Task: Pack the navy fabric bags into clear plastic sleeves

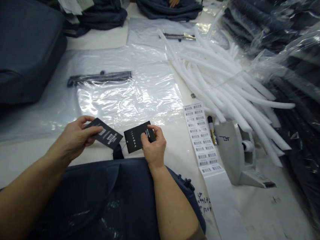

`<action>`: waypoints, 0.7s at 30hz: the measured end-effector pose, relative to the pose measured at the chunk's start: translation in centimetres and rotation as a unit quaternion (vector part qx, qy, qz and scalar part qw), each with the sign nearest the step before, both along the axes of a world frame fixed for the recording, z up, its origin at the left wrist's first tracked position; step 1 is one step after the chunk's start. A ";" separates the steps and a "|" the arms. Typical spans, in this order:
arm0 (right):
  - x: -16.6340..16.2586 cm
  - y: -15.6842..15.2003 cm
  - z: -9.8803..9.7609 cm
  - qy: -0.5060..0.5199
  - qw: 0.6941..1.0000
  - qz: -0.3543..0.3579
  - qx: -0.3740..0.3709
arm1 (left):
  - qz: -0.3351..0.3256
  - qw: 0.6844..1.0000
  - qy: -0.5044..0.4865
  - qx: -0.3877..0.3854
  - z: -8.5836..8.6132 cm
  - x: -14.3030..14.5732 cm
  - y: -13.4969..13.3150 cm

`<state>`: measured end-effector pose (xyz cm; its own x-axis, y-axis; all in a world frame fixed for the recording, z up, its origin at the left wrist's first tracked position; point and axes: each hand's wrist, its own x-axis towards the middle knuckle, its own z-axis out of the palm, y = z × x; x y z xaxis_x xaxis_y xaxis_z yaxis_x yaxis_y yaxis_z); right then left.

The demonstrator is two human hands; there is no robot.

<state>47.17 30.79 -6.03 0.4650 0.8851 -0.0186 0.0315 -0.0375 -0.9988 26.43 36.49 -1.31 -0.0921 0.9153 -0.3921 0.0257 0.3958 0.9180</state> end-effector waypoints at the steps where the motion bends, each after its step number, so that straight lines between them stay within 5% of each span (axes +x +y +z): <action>1: -0.1 -0.1 0.1 -0.014 1.000 -0.006 0.008 | -0.011 1.000 0.001 -0.010 0.2 0.1 -0.1; 7: -1.4 0.3 1.5 -0.021 0.997 -0.063 0.035 | -0.127 0.992 -0.007 -0.022 2.6 2.5 0.2; 12: -2.3 1.5 2.5 0.077 0.992 0.083 0.063 | -0.291 0.956 0.024 -0.020 4.2 6.4 2.4; 21: -2.7 2.2 1.0 0.225 0.968 0.114 0.006 | -0.308 0.945 0.096 0.051 2.6 6.5 3.5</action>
<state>44.49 33.02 -5.07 0.2053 0.9649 -0.1635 -0.4006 -0.0696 -0.9136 32.95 40.00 1.27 0.4103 0.8501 -0.3301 0.3932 0.1616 0.9051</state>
